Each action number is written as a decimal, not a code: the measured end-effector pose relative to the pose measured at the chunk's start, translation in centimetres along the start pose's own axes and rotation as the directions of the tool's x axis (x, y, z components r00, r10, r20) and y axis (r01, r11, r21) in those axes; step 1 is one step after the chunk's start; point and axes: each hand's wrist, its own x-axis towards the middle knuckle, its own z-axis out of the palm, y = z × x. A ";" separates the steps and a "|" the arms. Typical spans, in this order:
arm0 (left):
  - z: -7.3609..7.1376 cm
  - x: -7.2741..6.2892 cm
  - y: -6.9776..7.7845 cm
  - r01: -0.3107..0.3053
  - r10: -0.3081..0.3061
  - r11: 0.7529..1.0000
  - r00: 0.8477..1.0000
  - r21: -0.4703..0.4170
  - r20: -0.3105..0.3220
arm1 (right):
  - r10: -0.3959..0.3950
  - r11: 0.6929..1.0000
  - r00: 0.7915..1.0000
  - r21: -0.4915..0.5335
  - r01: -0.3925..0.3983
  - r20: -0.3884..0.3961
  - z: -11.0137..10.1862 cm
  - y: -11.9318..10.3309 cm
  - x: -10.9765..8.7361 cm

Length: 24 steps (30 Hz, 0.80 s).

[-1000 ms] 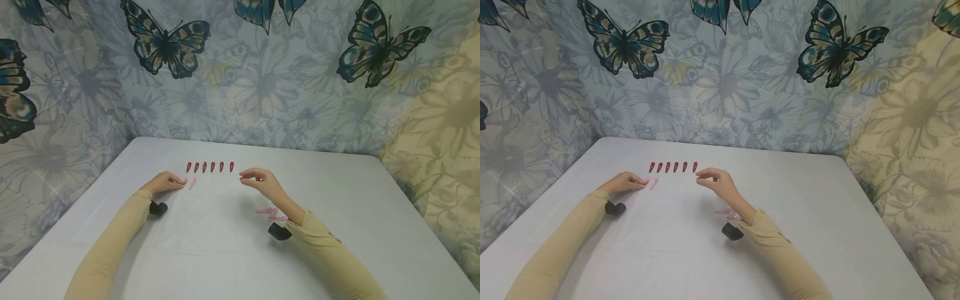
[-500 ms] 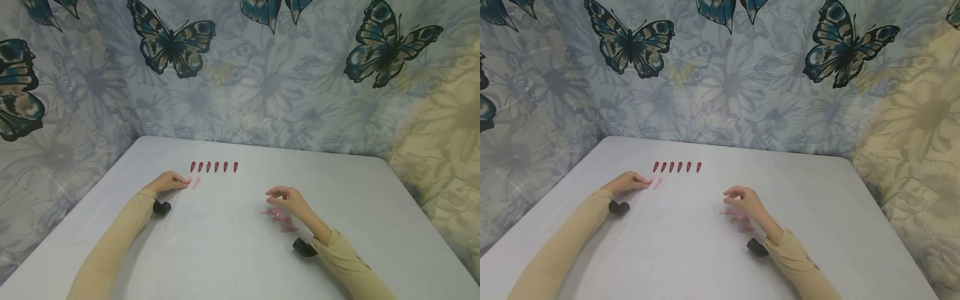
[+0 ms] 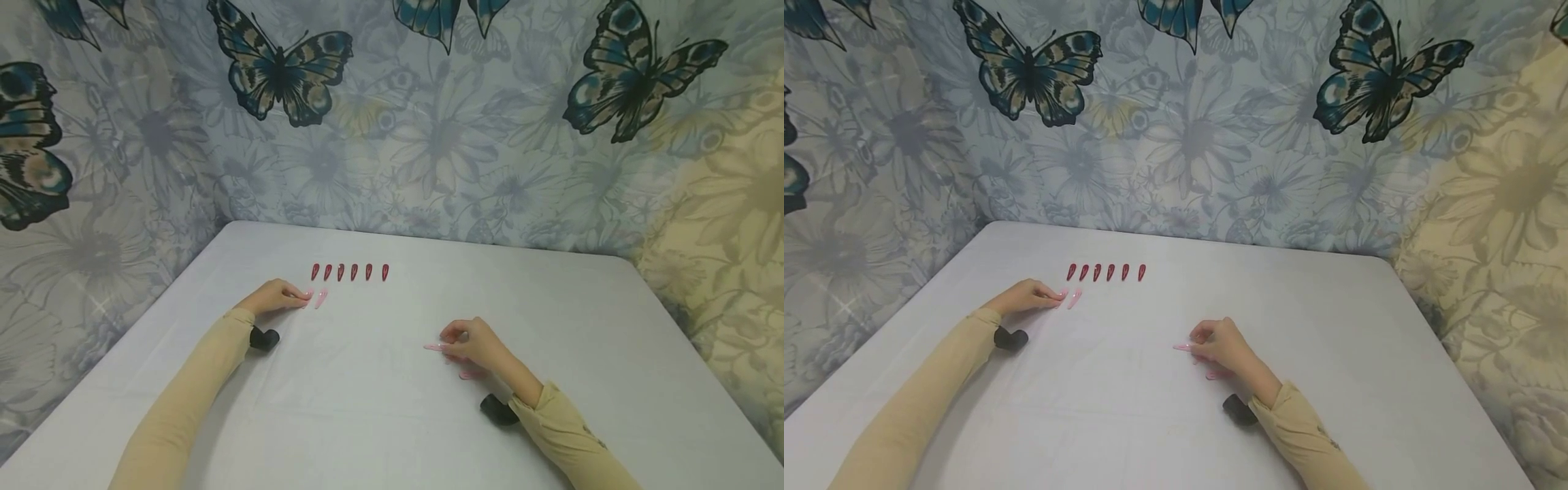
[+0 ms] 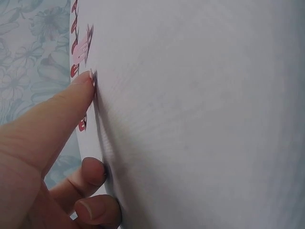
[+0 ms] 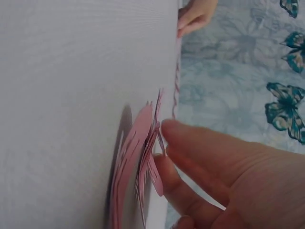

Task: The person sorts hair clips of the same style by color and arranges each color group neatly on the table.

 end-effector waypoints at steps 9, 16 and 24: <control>0.0 -0.1 0.1 -0.005 0.005 1.000 1.000 -0.004 -0.004 | 0.016 1.000 1.000 -0.020 -0.016 0.004 0.2 0.1 0.0; -0.1 -0.2 0.2 -0.013 0.013 1.000 1.000 -0.004 -0.001 | -0.039 0.997 0.999 0.067 0.039 0.005 0.2 0.0 0.1; -0.2 -0.2 0.3 -0.009 0.009 1.000 1.000 -0.011 -0.004 | -0.020 0.988 1.000 0.156 0.016 0.023 0.0 0.1 0.1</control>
